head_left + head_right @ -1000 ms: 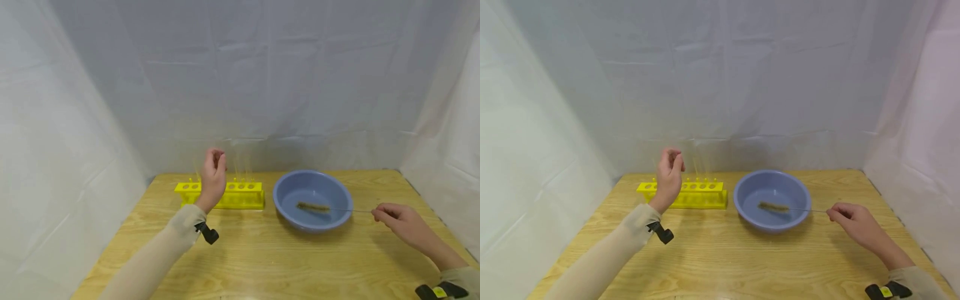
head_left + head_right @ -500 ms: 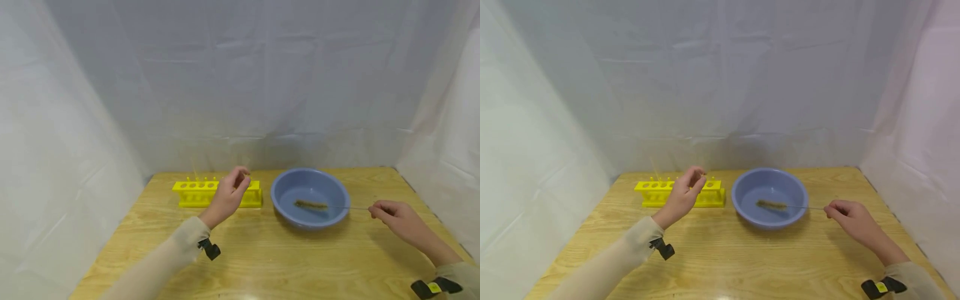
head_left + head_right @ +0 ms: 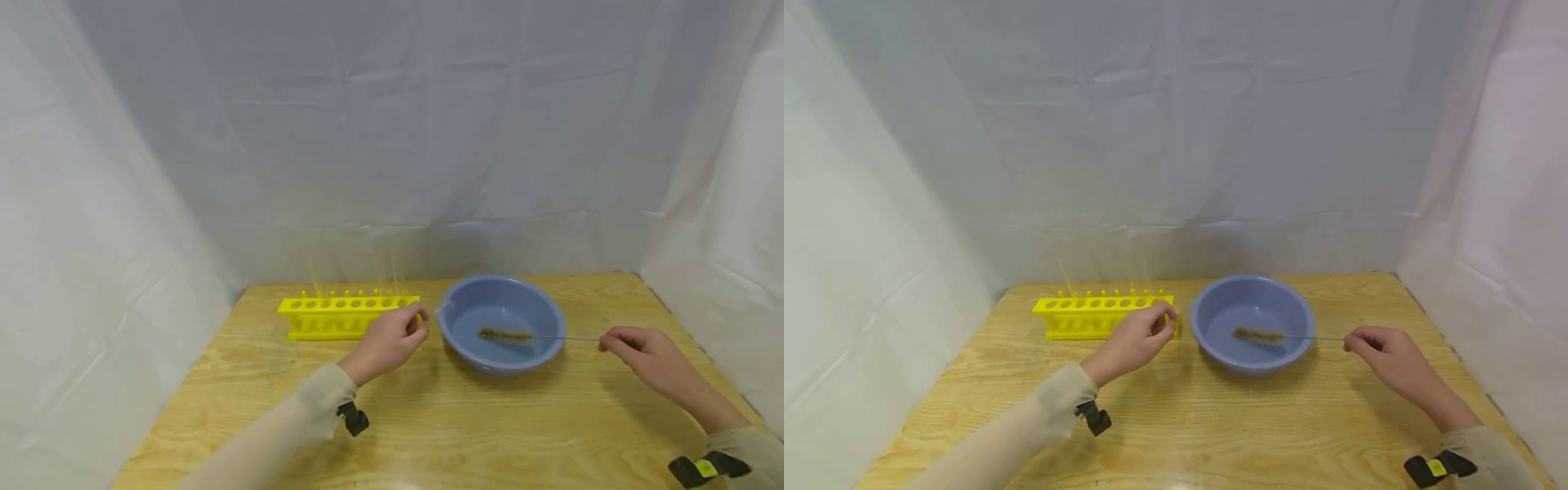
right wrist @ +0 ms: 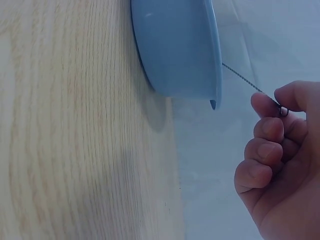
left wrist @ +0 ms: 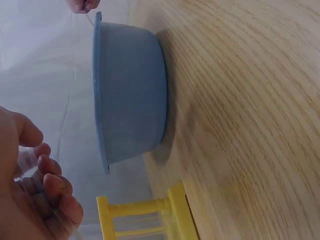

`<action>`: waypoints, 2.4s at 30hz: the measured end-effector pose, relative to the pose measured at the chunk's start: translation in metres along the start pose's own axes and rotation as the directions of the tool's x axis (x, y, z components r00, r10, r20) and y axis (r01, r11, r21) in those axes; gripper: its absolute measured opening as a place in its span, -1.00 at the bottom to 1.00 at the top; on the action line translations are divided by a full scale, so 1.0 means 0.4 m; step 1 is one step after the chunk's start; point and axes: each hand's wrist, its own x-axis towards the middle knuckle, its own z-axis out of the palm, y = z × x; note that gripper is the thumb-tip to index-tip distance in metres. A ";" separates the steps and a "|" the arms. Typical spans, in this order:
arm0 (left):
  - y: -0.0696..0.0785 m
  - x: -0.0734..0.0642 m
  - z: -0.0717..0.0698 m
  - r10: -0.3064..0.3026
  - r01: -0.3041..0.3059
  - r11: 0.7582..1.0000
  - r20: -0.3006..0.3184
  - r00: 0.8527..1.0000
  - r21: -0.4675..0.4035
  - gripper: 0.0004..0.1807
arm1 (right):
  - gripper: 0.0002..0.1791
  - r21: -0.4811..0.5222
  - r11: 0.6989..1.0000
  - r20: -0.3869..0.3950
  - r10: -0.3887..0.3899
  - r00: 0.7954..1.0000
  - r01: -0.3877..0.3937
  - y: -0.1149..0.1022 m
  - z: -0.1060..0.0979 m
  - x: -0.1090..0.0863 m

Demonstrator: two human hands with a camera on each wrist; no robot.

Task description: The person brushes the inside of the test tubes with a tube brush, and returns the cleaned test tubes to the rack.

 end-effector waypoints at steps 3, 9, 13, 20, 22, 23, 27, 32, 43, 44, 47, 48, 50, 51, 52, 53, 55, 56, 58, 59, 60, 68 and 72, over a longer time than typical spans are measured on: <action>0.002 0.006 0.014 -0.018 0.015 0.999 0.051 0.999 0.053 -0.81 | -0.73 0.000 1.000 -0.023 -0.018 1.000 0.018 0.000 0.003 0.001; 0.005 0.018 0.036 -0.015 0.001 0.989 0.094 0.995 0.145 -0.77 | -0.76 -0.010 0.999 -0.083 -0.043 0.996 0.042 -0.007 0.011 0.004; 0.004 0.027 0.049 0.001 -0.018 0.978 0.083 0.997 0.209 -0.81 | -0.74 -0.018 0.999 -0.129 -0.032 0.991 0.030 -0.012 0.012 0.008; -0.003 0.038 0.073 0.013 -0.036 0.957 0.083 0.996 0.287 -0.80 | -0.75 0.011 0.999 -0.178 -0.031 0.983 0.033 -0.016 0.021 0.011; -0.004 0.042 0.078 0.024 -0.047 0.951 0.079 0.997 0.304 -0.78 | -0.74 0.027 0.999 -0.188 -0.027 0.982 0.032 -0.018 0.024 0.010; -0.004 0.044 0.080 0.029 -0.052 0.949 0.077 0.997 0.311 -0.79 | -0.74 0.036 0.999 -0.192 -0.026 0.981 0.033 -0.019 0.026 0.010; -0.002 0.050 0.085 0.031 -0.053 0.944 0.073 0.997 0.325 -0.83 | -0.72 0.050 0.998 -0.211 -0.024 0.977 0.035 -0.023 0.029 0.010; 0.006 0.057 0.087 0.023 -0.051 0.943 0.089 0.996 0.330 -0.87 | -0.70 0.076 0.997 -0.228 0.009 0.974 0.009 -0.023 0.027 0.012; 0.013 0.063 0.094 0.025 -0.054 0.924 0.079 0.997 0.378 -0.88 | -0.68 0.188 0.982 -0.270 0.041 0.962 0.010 -0.019 0.012 0.015; 0.012 0.063 0.095 0.023 -0.051 0.923 0.078 0.997 0.382 -0.87 | -0.68 0.197 0.980 -0.274 0.041 0.961 0.014 -0.020 0.010 0.015; 0.009 0.065 0.097 0.021 -0.048 0.917 0.071 0.997 0.396 -0.86 | -0.68 0.213 0.977 -0.290 0.037 0.956 0.027 -0.025 0.007 0.017; 0.009 0.065 0.098 0.021 -0.047 0.915 0.070 0.997 0.402 -0.86 | -0.68 0.216 0.976 -0.293 0.037 0.956 0.028 -0.026 0.005 0.017; 0.008 0.067 0.099 0.023 -0.049 0.913 0.069 0.997 0.404 -0.86 | -0.68 0.218 0.975 -0.295 0.034 0.955 0.033 -0.029 0.004 0.016; 0.008 0.067 0.099 0.024 -0.050 0.914 0.070 0.997 0.402 -0.86 | -0.68 0.220 0.975 -0.296 0.032 0.955 0.035 -0.030 0.003 0.016; 0.008 0.068 0.099 0.025 -0.052 0.915 0.071 0.997 0.399 -0.86 | -0.67 0.230 0.972 -0.295 0.033 0.955 0.038 -0.031 0.002 0.016; 0.008 0.069 0.100 0.027 -0.054 0.916 0.072 0.997 0.398 -0.86 | -0.67 0.241 0.970 -0.294 0.036 0.955 0.037 -0.032 0.001 0.016; 0.010 0.070 0.099 0.036 -0.062 0.917 0.072 0.997 0.394 -0.87 | -0.65 0.266 0.963 -0.290 0.041 0.956 0.039 -0.034 0.000 0.016; 0.011 0.070 0.098 0.042 -0.066 0.917 0.069 0.997 0.394 -0.87 | -0.65 0.278 0.960 -0.288 0.045 0.957 0.039 -0.034 -0.001 0.016; 0.013 0.071 0.097 0.052 -0.073 0.913 0.063 0.997 0.400 -0.87 | -0.64 0.303 0.952 -0.284 0.055 0.957 0.035 -0.032 -0.002 0.016; 0.014 0.071 0.097 0.056 -0.075 0.913 0.060 0.997 0.402 -0.87 | -0.64 0.310 0.950 -0.284 0.059 0.957 0.034 -0.031 -0.002 0.016; 0.016 0.071 0.096 0.060 -0.078 0.913 0.057 0.997 0.400 -0.87 | -0.63 0.317 0.948 -0.283 0.062 0.957 0.032 -0.030 -0.002 0.015; 0.016 0.070 0.095 0.062 -0.074 0.917 0.043 0.997 0.392 -0.88 | -0.65 0.335 0.942 -0.284 0.072 0.956 0.029 -0.022 0.000 0.015; 0.019 0.075 0.091 0.072 -0.081 0.911 0.038 0.997 0.405 -0.87 | -0.65 0.347 0.937 -0.318 0.077 0.945 0.040 -0.024 -0.003 0.017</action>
